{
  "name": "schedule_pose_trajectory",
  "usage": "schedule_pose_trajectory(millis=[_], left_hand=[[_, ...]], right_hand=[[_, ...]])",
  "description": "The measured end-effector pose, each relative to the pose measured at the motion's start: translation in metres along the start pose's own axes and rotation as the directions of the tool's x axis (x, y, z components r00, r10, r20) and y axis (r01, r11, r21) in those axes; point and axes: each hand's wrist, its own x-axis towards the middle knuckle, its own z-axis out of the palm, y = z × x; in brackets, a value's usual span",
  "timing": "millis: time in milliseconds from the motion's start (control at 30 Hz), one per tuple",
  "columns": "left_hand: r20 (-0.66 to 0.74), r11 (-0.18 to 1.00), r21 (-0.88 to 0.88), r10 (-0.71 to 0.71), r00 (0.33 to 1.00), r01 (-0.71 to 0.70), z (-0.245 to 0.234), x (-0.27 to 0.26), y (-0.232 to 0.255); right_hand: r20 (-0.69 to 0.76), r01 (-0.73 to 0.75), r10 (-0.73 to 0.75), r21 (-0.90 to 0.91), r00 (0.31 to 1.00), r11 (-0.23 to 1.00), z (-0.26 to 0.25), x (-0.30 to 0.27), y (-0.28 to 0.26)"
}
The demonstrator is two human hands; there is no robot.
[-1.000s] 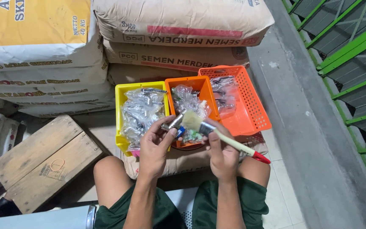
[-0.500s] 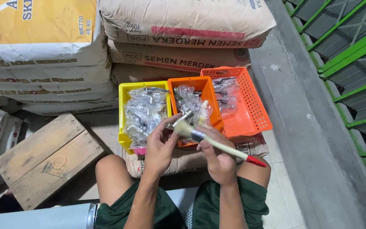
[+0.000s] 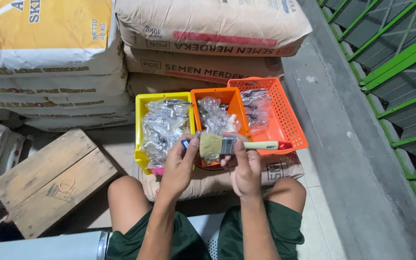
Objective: The person is organizing and cleaning metal plumbing fixtures stored in plastic bins using a paintbrush.
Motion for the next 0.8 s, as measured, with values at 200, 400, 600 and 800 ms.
schedule_pose_trajectory(millis=[200, 400, 600, 800], left_hand=[[0.089, 0.975, -0.164, -0.135, 0.987, 0.149, 0.016, -0.010, -0.010], [0.107, 0.878, -0.420, -0.202, 0.973, 0.229, 0.026, -0.014, -0.043], [0.155, 0.852, -0.420, -0.274, 0.949, 0.314, 0.016, -0.008, -0.015], [0.196, 0.907, -0.244, -0.300, 0.934, 0.342, 0.005, -0.002, -0.049]], right_hand=[[-0.173, -0.083, 0.095, 0.079, 0.980, 0.993, -0.006, -0.007, 0.022], [-0.176, 0.041, -0.024, 0.090, 0.984, 0.995, 0.012, -0.019, 0.004], [-0.108, 0.213, -0.228, -0.136, 0.968, 0.968, -0.006, -0.006, -0.010], [0.153, 0.279, -0.236, -0.410, 0.960, 0.868, -0.009, -0.007, -0.025]])
